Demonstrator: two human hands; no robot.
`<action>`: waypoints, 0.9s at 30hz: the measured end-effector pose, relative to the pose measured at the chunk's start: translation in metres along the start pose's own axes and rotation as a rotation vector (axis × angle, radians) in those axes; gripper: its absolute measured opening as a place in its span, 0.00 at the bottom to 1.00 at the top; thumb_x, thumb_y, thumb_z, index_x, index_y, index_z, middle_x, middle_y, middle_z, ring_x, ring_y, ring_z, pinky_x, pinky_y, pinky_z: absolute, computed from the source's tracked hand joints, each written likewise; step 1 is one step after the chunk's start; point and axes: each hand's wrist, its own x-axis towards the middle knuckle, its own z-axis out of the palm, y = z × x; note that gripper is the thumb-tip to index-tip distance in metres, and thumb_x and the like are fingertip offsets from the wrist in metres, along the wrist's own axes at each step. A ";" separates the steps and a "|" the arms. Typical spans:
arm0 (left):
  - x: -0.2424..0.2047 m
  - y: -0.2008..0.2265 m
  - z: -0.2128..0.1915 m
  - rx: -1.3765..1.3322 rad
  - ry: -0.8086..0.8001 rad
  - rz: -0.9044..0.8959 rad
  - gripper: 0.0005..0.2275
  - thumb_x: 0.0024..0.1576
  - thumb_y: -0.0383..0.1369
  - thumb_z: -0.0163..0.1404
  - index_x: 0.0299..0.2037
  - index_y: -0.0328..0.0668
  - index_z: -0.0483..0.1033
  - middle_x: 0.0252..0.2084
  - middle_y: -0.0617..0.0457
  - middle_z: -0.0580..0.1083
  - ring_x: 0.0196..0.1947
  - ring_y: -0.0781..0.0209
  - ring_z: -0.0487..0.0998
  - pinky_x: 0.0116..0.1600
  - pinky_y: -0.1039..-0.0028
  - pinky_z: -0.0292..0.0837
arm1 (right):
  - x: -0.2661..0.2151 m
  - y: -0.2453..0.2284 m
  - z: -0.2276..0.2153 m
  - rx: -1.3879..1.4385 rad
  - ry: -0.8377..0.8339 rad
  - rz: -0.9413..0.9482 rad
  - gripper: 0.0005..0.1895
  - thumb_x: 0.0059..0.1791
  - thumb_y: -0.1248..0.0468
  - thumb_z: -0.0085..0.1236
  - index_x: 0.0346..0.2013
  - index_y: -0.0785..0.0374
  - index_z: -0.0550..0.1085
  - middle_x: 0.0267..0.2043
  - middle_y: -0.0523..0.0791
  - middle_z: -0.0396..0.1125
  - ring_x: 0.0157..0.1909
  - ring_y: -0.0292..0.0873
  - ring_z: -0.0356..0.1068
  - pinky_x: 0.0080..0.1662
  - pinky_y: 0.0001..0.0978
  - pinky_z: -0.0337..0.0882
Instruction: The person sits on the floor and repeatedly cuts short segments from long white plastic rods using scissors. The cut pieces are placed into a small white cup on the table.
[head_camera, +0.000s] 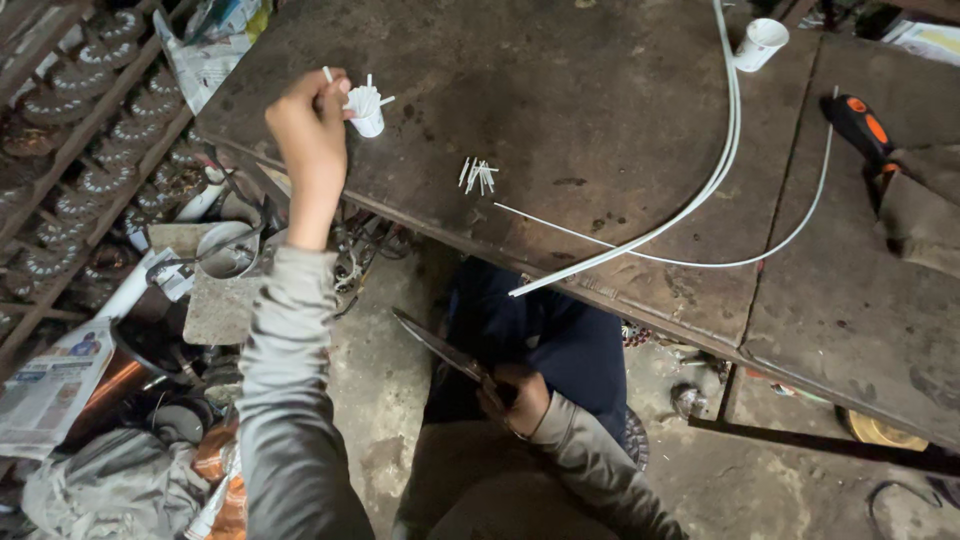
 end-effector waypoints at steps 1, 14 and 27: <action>-0.006 0.013 -0.003 0.042 -0.002 -0.010 0.04 0.64 0.24 0.55 0.44 0.28 0.81 0.33 0.46 0.81 0.30 0.68 0.79 0.35 0.77 0.74 | -0.003 0.004 -0.002 0.103 -0.040 0.093 0.04 0.44 0.66 0.64 0.30 0.63 0.76 0.25 0.48 0.70 0.28 0.43 0.71 0.30 0.34 0.69; -0.077 0.052 0.006 0.137 -0.222 -0.059 0.08 0.68 0.22 0.43 0.55 0.38 0.71 0.35 0.46 0.76 0.33 0.55 0.80 0.39 0.67 0.73 | -0.119 0.041 -0.084 -0.706 -0.377 -0.243 0.41 0.24 0.60 0.67 0.50 0.71 0.69 0.39 0.60 0.69 0.42 0.65 0.70 0.40 0.54 0.71; -0.017 -0.057 0.031 0.148 -0.189 -0.324 0.20 0.56 0.44 0.66 0.46 0.36 0.79 0.36 0.48 0.82 0.33 0.65 0.81 0.39 0.77 0.71 | -0.028 -0.206 -0.108 -0.641 -0.328 -0.304 0.19 0.43 0.61 0.67 0.45 0.67 0.74 0.42 0.52 0.68 0.46 0.56 0.68 0.46 0.45 0.71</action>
